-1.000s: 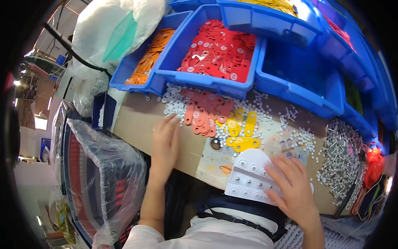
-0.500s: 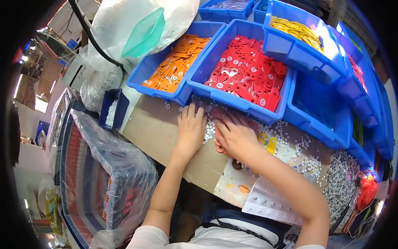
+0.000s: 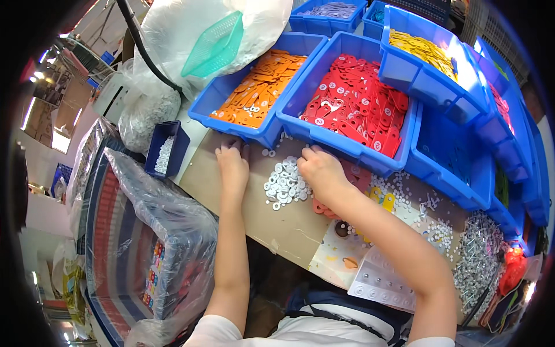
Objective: Assembling colorful toy xylophones by attaching metal keys to a plastic frame and testing them with a mallet.
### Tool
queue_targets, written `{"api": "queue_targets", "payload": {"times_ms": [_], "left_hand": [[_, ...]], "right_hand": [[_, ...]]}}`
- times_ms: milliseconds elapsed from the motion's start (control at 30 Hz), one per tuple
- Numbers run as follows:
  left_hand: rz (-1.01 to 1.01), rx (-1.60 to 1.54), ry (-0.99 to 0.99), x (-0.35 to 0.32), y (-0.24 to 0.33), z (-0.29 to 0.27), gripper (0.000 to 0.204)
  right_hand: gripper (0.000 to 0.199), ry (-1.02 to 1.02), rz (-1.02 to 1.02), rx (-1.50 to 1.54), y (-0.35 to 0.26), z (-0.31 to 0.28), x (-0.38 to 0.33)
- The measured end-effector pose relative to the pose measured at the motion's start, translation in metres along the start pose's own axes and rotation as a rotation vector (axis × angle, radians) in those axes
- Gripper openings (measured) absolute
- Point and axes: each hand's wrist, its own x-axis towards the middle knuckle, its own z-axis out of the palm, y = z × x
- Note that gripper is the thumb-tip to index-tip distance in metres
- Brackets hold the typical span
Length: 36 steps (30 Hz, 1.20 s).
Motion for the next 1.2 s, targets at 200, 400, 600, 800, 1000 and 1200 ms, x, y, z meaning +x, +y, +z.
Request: {"api": "queue_targets", "payload": {"times_ms": [200, 400, 600, 800, 1000, 1200], "left_hand": [[0.041, -0.054, -0.059, -0.01, 0.011, -0.003, 0.015], [0.105, -0.397, -0.007, -0.048, 0.074, -0.04, 0.013], [0.141, -0.771, -0.422, -0.126, 0.116, -0.065, 0.017], [0.493, -0.863, -0.556, -0.146, 0.169, -0.052, 0.02], [0.7, -0.729, -0.601, -0.145, 0.176, -0.051, 0.024], [0.987, -0.597, -0.505, -0.146, 0.161, -0.049, 0.04]], "right_hand": [[0.007, 0.21, 0.168, 0.242, 0.011, 0.009, -0.014], [0.01, 0.259, 0.241, 0.207, 0.007, -0.028, -0.046], [0.009, 0.276, 0.51, 0.537, -0.008, -0.093, -0.157], [0.008, -0.005, 0.668, 0.757, -0.025, -0.103, -0.21], [0.01, 0.089, 0.669, 0.632, -0.03, -0.096, -0.216], [0.019, 0.29, 0.453, 0.407, -0.034, -0.078, -0.235]]}}
